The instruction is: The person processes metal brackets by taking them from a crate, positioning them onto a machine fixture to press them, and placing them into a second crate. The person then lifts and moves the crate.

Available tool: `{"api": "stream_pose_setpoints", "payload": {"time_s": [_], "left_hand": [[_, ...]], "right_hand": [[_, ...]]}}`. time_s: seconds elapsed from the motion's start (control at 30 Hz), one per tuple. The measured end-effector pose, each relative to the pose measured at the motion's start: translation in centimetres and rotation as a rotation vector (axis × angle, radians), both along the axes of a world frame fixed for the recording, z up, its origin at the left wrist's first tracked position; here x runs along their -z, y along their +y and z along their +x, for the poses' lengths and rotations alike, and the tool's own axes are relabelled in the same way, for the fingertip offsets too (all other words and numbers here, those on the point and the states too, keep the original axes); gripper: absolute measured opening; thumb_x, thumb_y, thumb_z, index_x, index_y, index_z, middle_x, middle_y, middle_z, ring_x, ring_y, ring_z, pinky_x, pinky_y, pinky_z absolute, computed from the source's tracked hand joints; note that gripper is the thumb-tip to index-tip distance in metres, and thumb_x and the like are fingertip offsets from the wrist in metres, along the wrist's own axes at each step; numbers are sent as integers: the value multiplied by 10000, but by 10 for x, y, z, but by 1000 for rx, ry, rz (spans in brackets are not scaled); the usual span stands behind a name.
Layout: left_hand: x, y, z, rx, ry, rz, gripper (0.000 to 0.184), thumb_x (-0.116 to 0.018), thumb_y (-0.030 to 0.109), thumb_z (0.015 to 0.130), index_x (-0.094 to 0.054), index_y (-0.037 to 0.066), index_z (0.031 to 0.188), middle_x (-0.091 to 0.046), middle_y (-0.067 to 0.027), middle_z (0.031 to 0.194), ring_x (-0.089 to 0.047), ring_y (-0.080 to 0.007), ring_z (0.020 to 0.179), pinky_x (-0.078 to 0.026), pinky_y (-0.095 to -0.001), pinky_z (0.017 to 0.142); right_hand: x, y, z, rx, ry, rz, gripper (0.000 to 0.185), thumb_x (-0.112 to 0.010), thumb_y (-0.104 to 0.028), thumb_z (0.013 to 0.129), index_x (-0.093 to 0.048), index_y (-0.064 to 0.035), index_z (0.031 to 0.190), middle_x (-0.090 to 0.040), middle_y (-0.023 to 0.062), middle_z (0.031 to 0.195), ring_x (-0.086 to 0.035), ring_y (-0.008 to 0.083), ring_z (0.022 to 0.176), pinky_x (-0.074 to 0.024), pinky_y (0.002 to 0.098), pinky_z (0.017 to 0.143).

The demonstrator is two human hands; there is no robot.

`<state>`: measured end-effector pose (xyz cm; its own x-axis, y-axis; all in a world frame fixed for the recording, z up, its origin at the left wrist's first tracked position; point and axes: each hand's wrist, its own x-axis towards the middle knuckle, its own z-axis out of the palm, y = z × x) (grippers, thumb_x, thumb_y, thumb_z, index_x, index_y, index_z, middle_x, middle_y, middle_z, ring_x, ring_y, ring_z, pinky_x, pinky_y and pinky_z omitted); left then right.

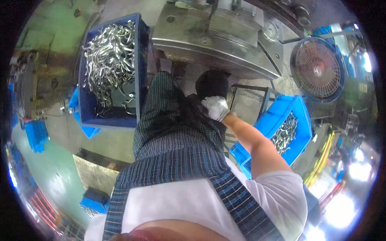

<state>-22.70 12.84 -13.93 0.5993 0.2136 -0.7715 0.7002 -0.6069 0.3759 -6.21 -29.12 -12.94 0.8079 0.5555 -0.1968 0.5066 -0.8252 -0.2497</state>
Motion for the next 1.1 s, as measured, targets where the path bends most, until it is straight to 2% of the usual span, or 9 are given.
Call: {"api": "stream_pose_setpoints", "payload": {"time_s": [0.2,0.43,0.57,0.63,0.7,0.87,0.9,1.03,1.1], "left_hand": [[10,-7,-27,50,115,15,311,-538,263,750,-593,-4,899,-561,-98,825,-507,-184,703,-394,-278,617],[20,-8,-58,166,206,9,321,-550,280,724,-603,8,887,-570,-111,849,-527,-206,733,-408,-298,646],[29,-7,-73,272,246,-20,327,-557,289,709,-608,15,880,-576,-119,863,-539,-218,749,-417,-309,663],[32,-8,-78,323,259,-37,330,-561,293,702,-611,19,877,-578,-123,870,-545,-224,758,-421,-314,672],[32,-9,-85,385,307,-64,333,-564,298,694,-614,22,873,-581,-127,877,-551,-231,766,-425,-320,680],[40,-5,-90,529,391,-110,340,-573,310,676,-620,31,864,-588,-136,894,-566,-246,788,-436,-333,701],[41,-5,-90,570,411,-118,342,-575,312,672,-622,33,863,-589,-138,898,-569,-249,792,-438,-336,705],[35,4,-88,763,513,-197,348,-582,321,657,-627,40,856,-595,-145,911,-581,-262,809,-446,-347,722],[23,20,-68,958,552,-159,351,-585,326,649,-630,43,852,-597,-149,918,-587,-268,817,-450,-353,730]], "right_hand": [[9,11,8,-30,-53,56,207,-523,-277,701,-561,-74,715,-531,117,667,-534,301,627,-436,405,561],[35,-1,3,-116,-197,36,263,-568,-293,629,-548,-75,775,-557,98,765,-558,274,703,-452,394,617],[-3,18,15,-71,-263,167,148,-573,-224,663,-552,-77,664,-540,98,645,-555,263,613,-448,373,543],[5,22,27,6,-528,412,140,-611,-154,646,-518,-76,577,-494,99,547,-522,267,514,-418,357,460],[-26,30,37,70,-325,295,219,-626,-125,648,-453,-72,525,-446,109,503,-477,279,460,-376,371,424],[-43,36,37,102,-264,207,137,-622,-127,656,-514,-61,605,-488,116,560,-501,291,493,-396,364,437],[-51,41,32,61,-210,273,94,-614,-137,673,-566,-60,696,-543,121,633,-542,289,548,-436,357,480],[-34,90,28,109,-62,467,270,-611,-202,702,-571,-46,918,-594,149,833,-584,300,739,-479,344,646],[-24,121,40,231,-34,397,361,-604,-246,723,-523,-33,1003,-580,174,904,-572,321,799,-468,362,697]]}}
